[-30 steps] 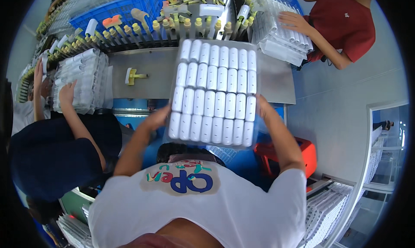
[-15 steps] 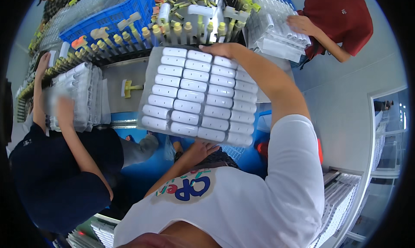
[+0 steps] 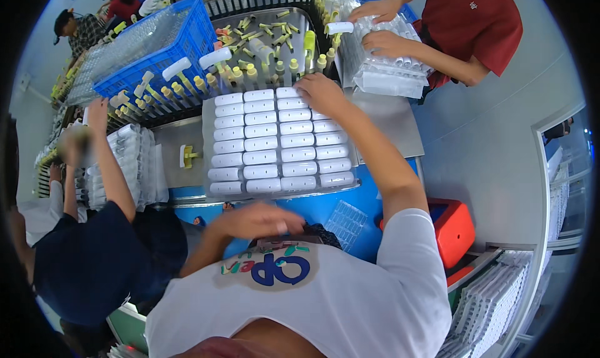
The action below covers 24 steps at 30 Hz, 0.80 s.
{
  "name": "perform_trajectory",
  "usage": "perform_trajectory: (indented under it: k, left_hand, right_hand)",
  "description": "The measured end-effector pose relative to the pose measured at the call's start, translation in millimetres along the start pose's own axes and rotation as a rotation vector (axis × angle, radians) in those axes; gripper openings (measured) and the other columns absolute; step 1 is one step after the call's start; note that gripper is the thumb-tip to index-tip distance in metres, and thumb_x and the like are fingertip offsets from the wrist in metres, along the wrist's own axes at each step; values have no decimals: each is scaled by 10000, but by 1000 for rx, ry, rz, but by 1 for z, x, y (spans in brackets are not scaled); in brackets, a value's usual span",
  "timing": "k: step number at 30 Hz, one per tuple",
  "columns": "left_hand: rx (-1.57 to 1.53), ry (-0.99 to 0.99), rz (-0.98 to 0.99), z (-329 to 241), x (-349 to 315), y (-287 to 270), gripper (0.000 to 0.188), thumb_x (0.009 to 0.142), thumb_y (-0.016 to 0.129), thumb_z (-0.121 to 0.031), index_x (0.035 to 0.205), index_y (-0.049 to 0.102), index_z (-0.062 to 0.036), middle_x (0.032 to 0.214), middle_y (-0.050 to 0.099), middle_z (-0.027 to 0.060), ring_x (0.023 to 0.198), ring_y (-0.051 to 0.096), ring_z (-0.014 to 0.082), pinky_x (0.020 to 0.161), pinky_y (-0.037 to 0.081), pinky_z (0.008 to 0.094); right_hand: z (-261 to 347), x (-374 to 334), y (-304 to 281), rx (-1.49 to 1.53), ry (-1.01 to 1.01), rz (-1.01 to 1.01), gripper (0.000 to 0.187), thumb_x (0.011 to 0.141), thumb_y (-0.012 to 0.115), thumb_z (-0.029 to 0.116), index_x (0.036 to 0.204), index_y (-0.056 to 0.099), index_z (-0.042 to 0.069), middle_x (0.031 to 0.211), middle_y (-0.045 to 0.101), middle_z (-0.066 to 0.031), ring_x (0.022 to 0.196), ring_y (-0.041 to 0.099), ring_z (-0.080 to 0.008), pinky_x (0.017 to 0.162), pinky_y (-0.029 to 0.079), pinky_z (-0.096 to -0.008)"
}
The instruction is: The person packs wrapped items into plastic tray compartments by hand and replaces filled trays with empty ones.
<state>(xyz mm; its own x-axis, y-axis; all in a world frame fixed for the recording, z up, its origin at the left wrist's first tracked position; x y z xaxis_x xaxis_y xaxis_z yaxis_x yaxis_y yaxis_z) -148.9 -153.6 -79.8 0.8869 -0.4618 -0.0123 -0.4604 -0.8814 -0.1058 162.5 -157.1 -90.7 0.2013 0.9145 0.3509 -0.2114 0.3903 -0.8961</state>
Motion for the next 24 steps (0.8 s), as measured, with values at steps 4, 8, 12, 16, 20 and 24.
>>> perform_trajectory:
  k: [4, 8, 12, 16, 20, 24]
  left_hand:
    - [833, -309, -710, -34, 25, -119, 222, 924, 534, -127, 1071, 655, -13, 1145, 640, 165, 1032, 605, 355, 874, 484, 405]
    - [1219, -216, -767, 22, 43, -216, 192, 873, 589, -159, 1015, 670, -58, 1042, 626, 121, 988, 595, 339, 835, 494, 443]
    - [1151, -331, -676, 54, 58, -242, 216, 847, 642, -228, 999, 688, -83, 1050, 625, 139, 1032, 601, 327, 867, 493, 447]
    - [1122, -384, -644, 52, 57, -242, 226, 856, 640, -251, 994, 691, -79, 1039, 632, 117, 1028, 606, 320, 867, 489, 443]
    - [1131, -310, -737, 17, 46, -223, 257, 898, 598, -221, 1077, 645, -41, 1075, 622, 149, 1033, 599, 338, 870, 473, 443]
    - [859, -248, -1032, 9, 14, -201, 274, 924, 564, -208, 1139, 585, -40, 1061, 632, 199, 959, 606, 373, 820, 469, 468]
  right_hand:
    - [9, 23, -6, 32, 56, 117, 261, 810, 660, 191, 1058, 664, 107, 1000, 670, -111, 960, 631, -314, 833, 502, -412]
    - [2, 45, 14, -17, 103, 307, 307, 770, 691, 238, 1055, 691, 125, 1000, 693, -122, 928, 650, -320, 811, 506, -426]
    - [2, 38, 7, 30, 35, 244, 306, 770, 687, 193, 1055, 655, 85, 958, 671, -142, 913, 636, -339, 818, 497, -438]
    - [14, 12, -12, 366, 250, 116, 281, 824, 684, 152, 1081, 618, 60, 1007, 655, -138, 872, 639, -282, 809, 502, -380]
    - [-1, -19, -17, 944, 476, -14, 300, 930, 622, 192, 1180, 578, 34, 1012, 645, -40, 901, 616, -125, 793, 511, -287]
    - [17, -30, -39, 1154, 577, -73, 364, 958, 586, 209, 1273, 542, 32, 1018, 623, -26, 896, 602, -82, 764, 542, -247]
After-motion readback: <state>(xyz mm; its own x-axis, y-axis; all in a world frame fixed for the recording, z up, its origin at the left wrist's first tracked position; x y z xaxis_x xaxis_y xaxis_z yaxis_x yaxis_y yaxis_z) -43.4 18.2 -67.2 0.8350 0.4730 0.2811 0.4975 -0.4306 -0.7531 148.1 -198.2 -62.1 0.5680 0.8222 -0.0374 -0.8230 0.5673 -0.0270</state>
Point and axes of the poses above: each hand's wrist, its own x-axis towards the middle knuckle, its own y-axis out of the palm, z = x × y, the point moved 3 cm from there along x, towards the middle knuckle
